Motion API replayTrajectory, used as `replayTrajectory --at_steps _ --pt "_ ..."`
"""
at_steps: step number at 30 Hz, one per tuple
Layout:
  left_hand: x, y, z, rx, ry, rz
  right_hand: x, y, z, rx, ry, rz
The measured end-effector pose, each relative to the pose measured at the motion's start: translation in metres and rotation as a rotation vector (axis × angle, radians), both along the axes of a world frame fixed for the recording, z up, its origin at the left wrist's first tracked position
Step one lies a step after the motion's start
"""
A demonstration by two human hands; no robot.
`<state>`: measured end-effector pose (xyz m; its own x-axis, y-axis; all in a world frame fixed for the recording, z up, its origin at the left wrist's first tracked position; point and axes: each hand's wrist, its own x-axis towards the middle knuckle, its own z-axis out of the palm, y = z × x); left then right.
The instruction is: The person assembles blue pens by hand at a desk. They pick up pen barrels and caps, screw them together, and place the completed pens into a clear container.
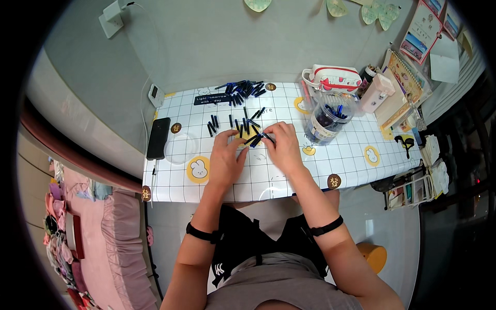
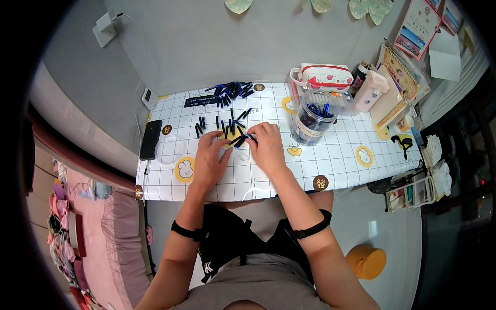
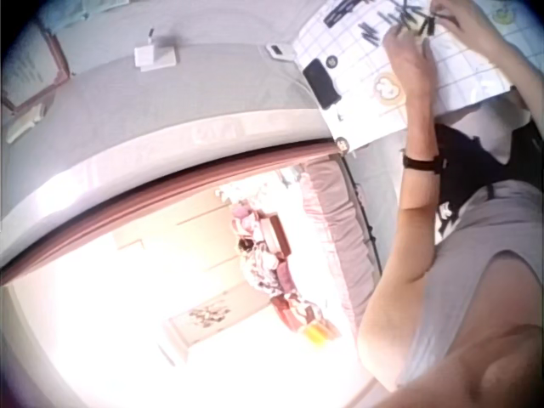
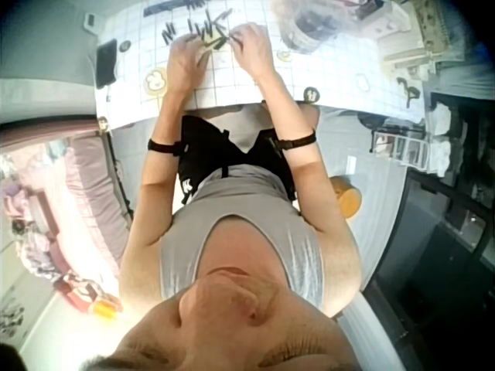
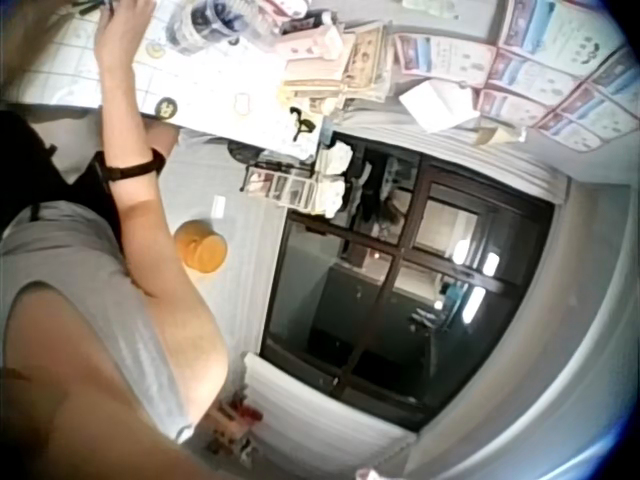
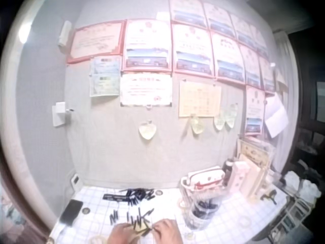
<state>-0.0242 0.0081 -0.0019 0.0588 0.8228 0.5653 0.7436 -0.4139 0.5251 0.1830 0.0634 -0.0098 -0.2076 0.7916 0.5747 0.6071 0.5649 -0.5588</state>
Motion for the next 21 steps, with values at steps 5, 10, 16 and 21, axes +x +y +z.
replayTrajectory --at_steps 5,10,16,21 --pt "0.001 0.0 0.002 0.024 0.025 -0.058 0.0 -0.001 0.001 -0.016 0.012 0.018" --pt "-0.001 0.001 0.003 0.06 0.051 -0.104 -0.002 -0.002 0.001 -0.068 0.03 -0.009" --pt "0.007 -0.004 0.013 0.001 0.024 -0.186 -0.001 0.001 -0.007 0.047 -0.115 -0.075" --pt "0.006 -0.005 0.01 0.022 0.084 -0.219 -0.001 0.001 -0.008 0.042 -0.203 -0.081"
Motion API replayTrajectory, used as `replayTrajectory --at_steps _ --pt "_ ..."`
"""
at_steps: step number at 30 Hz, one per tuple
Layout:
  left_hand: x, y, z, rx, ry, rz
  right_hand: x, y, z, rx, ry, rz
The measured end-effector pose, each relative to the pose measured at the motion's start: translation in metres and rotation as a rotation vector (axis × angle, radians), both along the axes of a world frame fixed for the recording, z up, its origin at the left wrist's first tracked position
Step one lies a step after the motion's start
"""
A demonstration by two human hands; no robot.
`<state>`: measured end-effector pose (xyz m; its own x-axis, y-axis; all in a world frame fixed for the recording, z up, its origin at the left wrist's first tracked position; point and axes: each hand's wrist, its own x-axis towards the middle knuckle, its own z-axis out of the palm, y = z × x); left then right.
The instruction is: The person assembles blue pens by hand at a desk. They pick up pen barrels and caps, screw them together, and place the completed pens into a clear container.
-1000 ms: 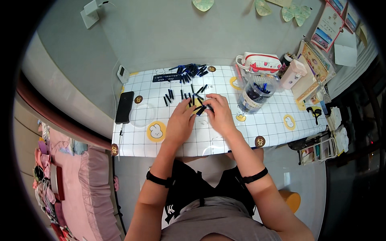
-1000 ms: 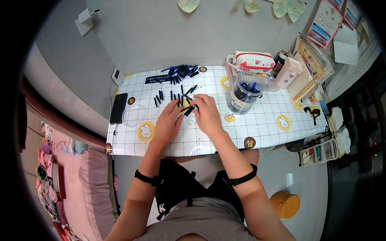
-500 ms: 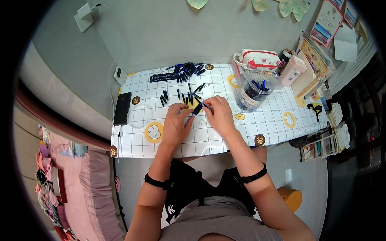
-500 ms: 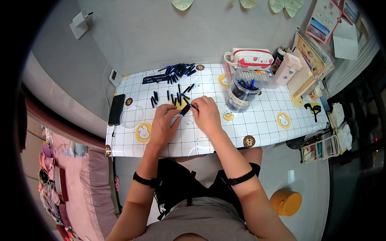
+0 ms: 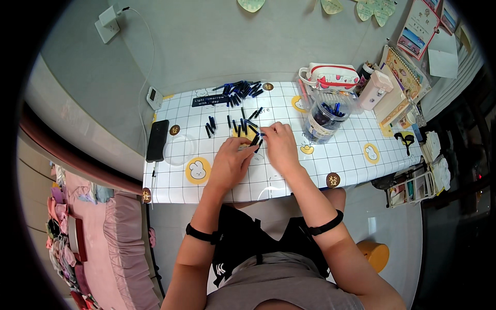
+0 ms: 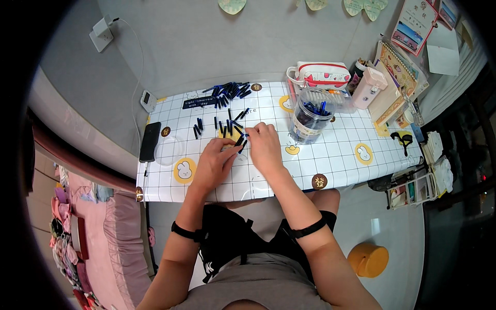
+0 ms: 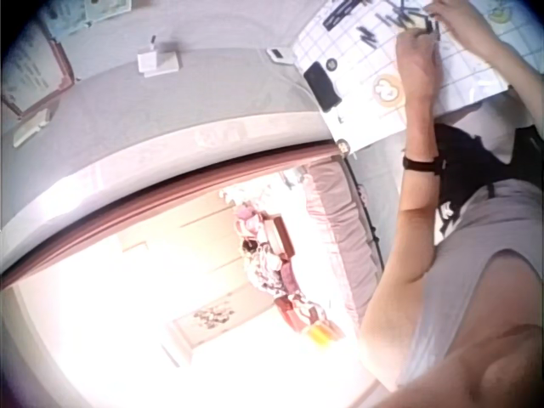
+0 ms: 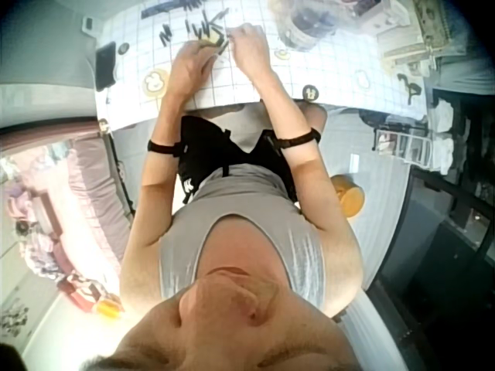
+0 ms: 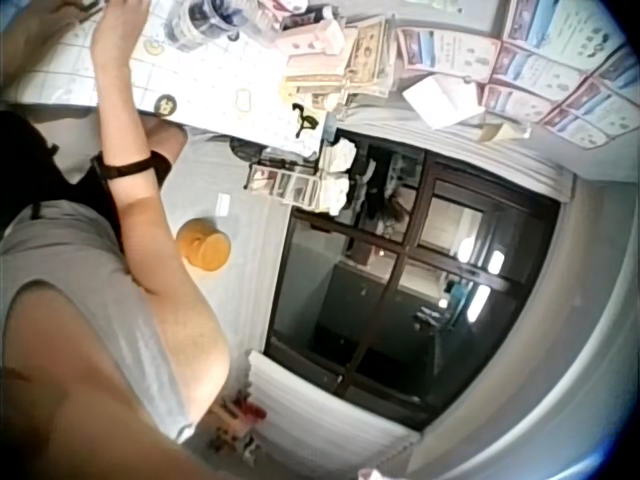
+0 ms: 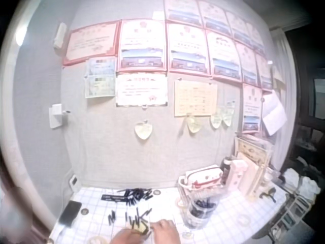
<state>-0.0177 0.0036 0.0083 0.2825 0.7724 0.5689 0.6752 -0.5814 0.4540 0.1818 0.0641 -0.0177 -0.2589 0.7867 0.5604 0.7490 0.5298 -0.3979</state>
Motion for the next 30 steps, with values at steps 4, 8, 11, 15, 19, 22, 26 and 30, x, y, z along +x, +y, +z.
replayTrajectory --at_steps 4,8,11,15,19,22,26,30 --pt "0.001 -0.001 0.002 0.005 0.036 0.003 0.0 -0.002 0.003 -0.048 0.057 0.018" --pt "0.002 -0.001 0.002 0.017 0.046 0.012 -0.001 -0.002 0.004 -0.005 0.036 -0.028" --pt "0.002 -0.001 0.002 0.027 0.046 0.014 -0.003 -0.002 0.008 -0.04 0.136 -0.007" --pt "0.002 -0.001 0.0 0.041 0.047 0.032 -0.004 -0.003 0.017 0.005 0.382 0.072" --pt "0.005 0.001 0.001 0.056 0.027 0.054 0.005 -0.001 0.012 0.029 0.473 0.099" --pt "0.003 0.001 -0.003 0.079 0.041 0.104 0.005 -0.004 0.011 0.033 0.41 0.036" --pt "0.002 0.0 -0.004 0.088 0.038 0.123 0.002 -0.01 0.015 -0.072 0.322 0.016" --pt "0.002 0.001 -0.002 0.093 0.054 0.124 0.0 -0.01 0.017 -0.051 0.21 0.089"
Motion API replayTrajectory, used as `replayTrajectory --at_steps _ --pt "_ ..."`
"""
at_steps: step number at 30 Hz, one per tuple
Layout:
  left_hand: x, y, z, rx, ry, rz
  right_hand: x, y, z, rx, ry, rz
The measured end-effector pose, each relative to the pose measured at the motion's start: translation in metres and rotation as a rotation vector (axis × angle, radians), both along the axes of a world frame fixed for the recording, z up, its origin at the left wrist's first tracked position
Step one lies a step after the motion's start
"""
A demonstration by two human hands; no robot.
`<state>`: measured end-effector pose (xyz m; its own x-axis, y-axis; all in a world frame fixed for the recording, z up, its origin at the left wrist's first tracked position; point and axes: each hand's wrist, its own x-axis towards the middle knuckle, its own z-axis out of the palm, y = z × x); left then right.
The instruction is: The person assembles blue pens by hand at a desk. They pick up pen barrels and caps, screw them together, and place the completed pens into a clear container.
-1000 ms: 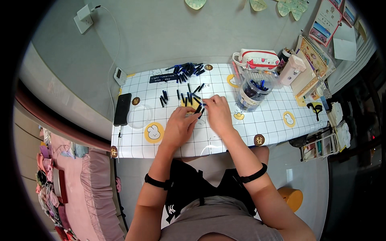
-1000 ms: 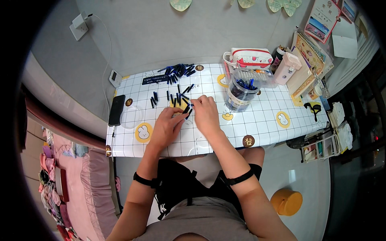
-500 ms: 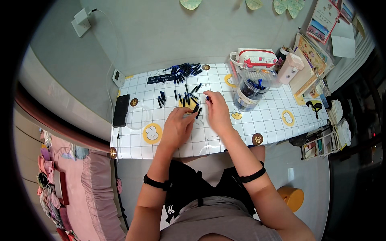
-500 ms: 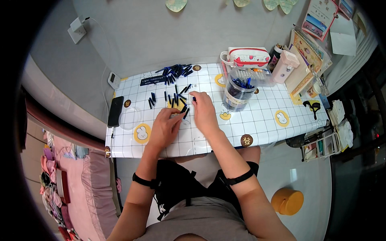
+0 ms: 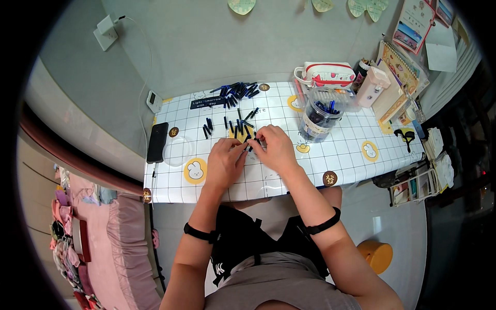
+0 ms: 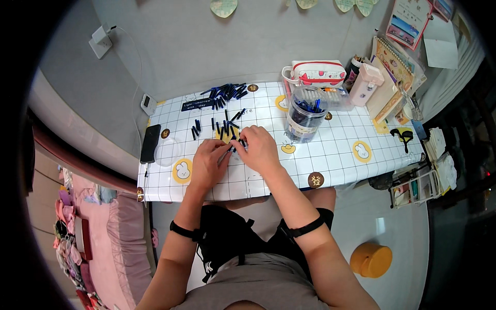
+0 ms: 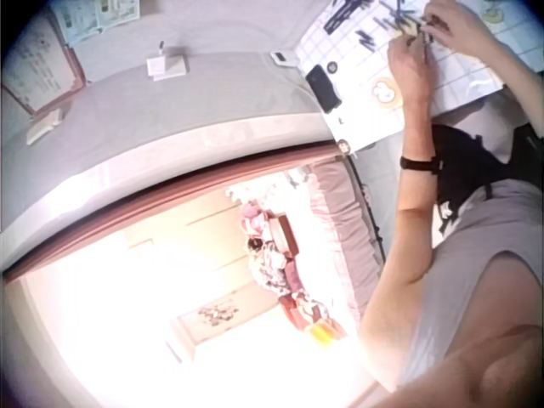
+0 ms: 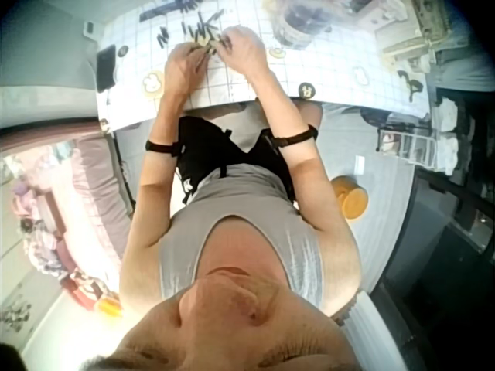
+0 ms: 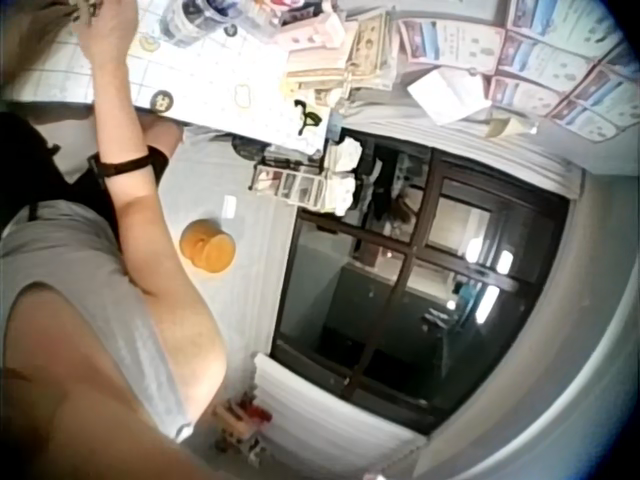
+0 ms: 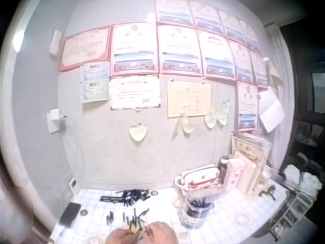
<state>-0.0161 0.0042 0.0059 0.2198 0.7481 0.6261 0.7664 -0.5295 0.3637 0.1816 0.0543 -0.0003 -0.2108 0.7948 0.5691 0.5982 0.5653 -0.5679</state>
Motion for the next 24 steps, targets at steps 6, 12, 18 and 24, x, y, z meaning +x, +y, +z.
replayTrajectory --at_steps 6,12,18,24 --pt "-0.0005 0.0008 -0.0009 -0.006 0.019 0.006 0.0011 -0.0001 0.0013 0.023 -0.117 0.041" --pt "-0.0007 0.0011 -0.002 -0.007 0.0 0.002 0.0016 -0.0018 0.004 -0.007 -0.179 0.061" --pt "0.0 0.0004 0.0002 -0.025 -0.022 -0.034 0.0016 -0.0021 0.0052 -0.012 -0.188 0.094" --pt "-0.0015 0.0015 0.0007 -0.05 -0.009 -0.078 0.0035 -0.0029 0.0082 -0.01 -0.199 0.144"
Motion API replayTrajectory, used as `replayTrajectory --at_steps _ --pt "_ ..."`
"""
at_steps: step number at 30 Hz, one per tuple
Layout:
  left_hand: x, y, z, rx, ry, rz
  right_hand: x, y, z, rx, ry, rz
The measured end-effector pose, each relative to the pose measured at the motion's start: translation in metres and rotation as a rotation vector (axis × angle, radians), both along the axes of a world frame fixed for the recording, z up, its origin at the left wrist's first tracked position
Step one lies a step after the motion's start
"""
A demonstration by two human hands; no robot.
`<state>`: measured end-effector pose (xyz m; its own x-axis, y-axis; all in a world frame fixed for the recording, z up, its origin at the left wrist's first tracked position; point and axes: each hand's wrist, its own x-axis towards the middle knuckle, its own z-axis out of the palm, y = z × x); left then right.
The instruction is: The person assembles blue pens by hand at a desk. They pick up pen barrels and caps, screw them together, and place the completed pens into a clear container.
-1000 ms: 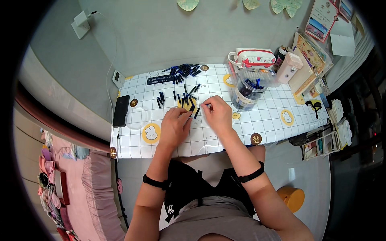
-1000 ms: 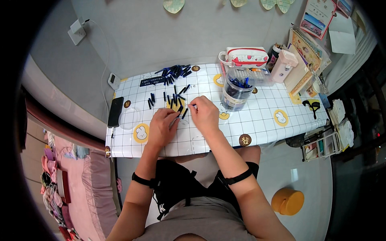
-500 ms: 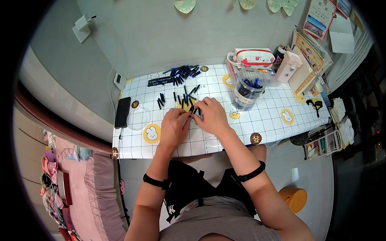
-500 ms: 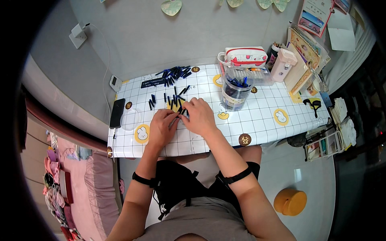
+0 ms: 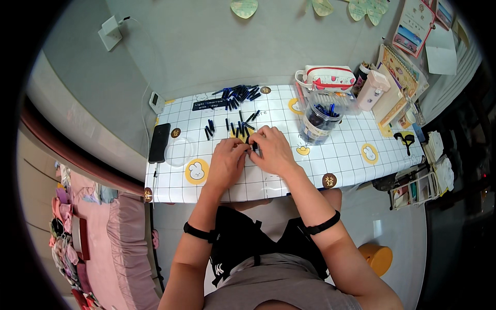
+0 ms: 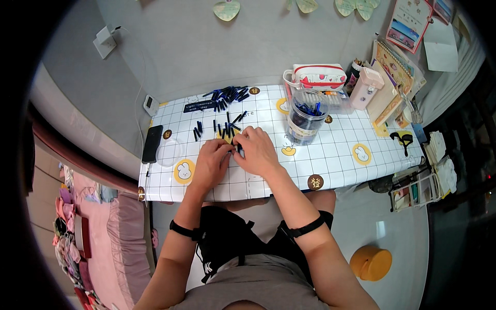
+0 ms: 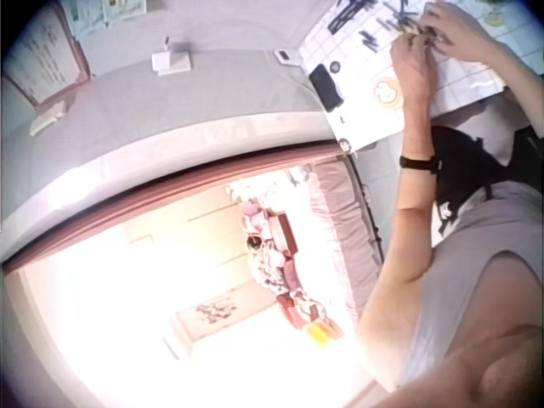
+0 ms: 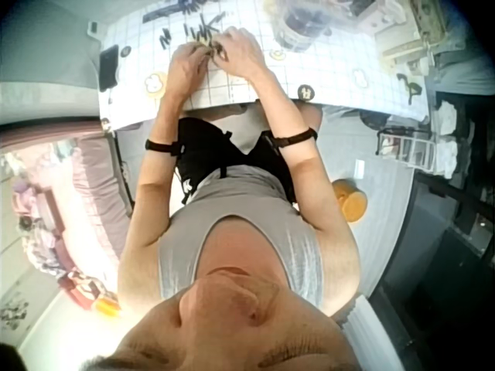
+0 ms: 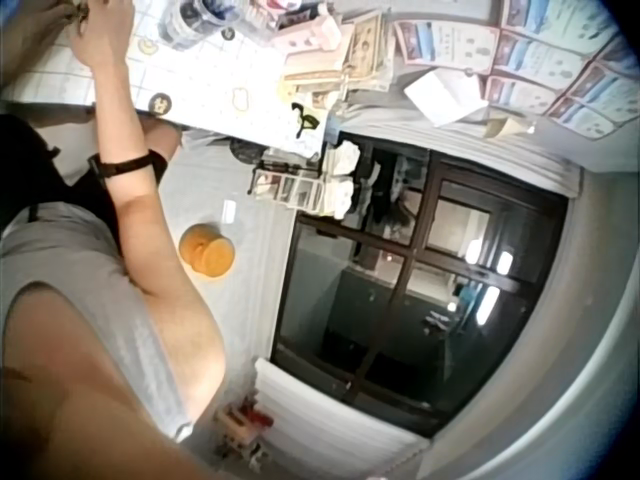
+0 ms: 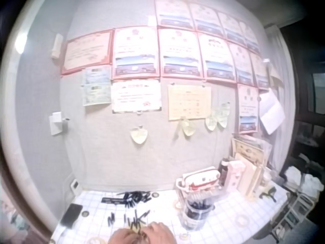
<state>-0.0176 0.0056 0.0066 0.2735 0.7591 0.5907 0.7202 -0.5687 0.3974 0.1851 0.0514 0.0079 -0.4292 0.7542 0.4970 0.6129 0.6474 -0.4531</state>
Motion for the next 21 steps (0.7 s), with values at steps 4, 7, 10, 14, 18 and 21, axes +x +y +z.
replayTrajectory --at_steps 4,7,10,14,18,21 --pt "0.002 0.0 0.003 0.0 -0.001 0.003 0.002 0.0 -0.001 0.0 -0.01 0.01" --pt "0.002 0.001 0.001 0.011 0.01 0.041 0.001 0.003 -0.004 -0.011 -0.008 0.004" --pt "0.0 0.003 -0.001 0.017 0.041 0.09 0.001 0.007 -0.01 -0.002 0.022 -0.037" --pt "-0.012 0.004 0.001 -0.023 0.054 0.108 -0.001 0.005 -0.006 -0.048 0.052 -0.053" --pt "-0.015 0.001 0.015 -0.134 0.088 0.127 0.003 0.01 -0.011 -0.105 0.065 -0.036" --pt "-0.018 -0.001 0.019 -0.157 0.12 0.136 0.008 0.01 -0.01 -0.141 0.024 -0.039"
